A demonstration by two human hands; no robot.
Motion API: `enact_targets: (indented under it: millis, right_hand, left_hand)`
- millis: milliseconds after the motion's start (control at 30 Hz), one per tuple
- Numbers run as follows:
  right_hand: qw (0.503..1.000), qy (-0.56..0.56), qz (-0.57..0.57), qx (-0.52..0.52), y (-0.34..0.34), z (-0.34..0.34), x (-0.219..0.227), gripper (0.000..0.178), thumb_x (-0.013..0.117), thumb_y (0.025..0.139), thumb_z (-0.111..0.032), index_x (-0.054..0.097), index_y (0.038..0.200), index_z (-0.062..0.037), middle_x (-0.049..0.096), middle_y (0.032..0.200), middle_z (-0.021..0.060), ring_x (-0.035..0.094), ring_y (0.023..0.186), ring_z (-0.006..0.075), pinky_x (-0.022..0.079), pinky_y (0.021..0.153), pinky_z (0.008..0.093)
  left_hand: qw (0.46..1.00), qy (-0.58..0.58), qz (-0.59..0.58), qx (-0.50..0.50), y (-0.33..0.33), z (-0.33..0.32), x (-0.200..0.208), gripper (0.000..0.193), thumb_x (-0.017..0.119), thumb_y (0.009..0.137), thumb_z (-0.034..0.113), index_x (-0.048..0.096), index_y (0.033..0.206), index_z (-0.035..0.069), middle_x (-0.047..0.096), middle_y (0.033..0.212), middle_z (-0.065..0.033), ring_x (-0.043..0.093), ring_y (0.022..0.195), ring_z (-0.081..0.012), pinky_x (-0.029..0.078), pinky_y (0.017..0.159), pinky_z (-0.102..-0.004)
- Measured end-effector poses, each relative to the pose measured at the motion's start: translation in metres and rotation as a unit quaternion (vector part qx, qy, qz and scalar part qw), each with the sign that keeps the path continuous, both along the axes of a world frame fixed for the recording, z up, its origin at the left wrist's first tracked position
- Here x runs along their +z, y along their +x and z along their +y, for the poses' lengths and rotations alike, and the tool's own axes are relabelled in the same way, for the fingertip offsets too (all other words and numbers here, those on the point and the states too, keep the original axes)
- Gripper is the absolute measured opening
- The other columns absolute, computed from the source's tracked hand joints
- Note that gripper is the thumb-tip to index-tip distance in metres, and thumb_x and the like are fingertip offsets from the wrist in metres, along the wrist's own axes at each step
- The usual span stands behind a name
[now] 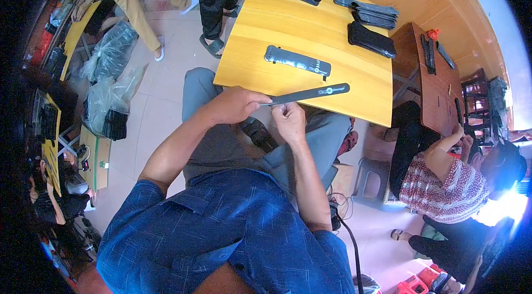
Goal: Assembling textile straps with metal plates and screws.
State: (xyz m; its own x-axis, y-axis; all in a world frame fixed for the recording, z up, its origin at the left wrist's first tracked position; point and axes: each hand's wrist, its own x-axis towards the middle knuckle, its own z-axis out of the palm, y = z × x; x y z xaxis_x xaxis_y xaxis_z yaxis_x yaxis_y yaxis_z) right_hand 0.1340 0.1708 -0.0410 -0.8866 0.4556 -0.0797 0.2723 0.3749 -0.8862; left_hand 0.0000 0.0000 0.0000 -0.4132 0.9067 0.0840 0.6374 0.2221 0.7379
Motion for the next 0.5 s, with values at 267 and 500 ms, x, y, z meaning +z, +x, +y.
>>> enact_targets:
  millis: [267, 500]
  right_hand:
    - [0.925, -0.373, 0.068, 0.015, 0.010, 0.013, 0.012, 0.011, 0.063, 0.094, -0.010, 0.068, 0.086, -0.0035, 0.064, 0.072, 0.0009, 0.055, 0.059, 0.0074, 0.046, 0.056, 0.0244]
    - [0.937, -0.347, 0.020, 0.022, 0.016, 0.006, 0.028, 0.012, 0.061, 0.095, -0.010, 0.068, 0.089, -0.0032, 0.065, 0.076, 0.0011, 0.057, 0.063, 0.0079, 0.047, 0.060, 0.0238]
  left_hand:
    - [0.998, 0.007, 0.033, 0.049, 0.014, -0.001, 0.050, 0.025, 0.075, 0.086, 0.029, 0.070, 0.100, 0.008, 0.071, 0.091, -0.0122, 0.069, 0.088, -0.0343, 0.053, 0.075, -0.0438]
    - [0.984, 0.048, 0.164, -0.041, 0.005, 0.013, 0.025, 0.031, 0.075, 0.087, 0.036, 0.064, 0.097, 0.009, 0.067, 0.081, -0.0117, 0.068, 0.080, -0.0338, 0.053, 0.069, -0.0465]
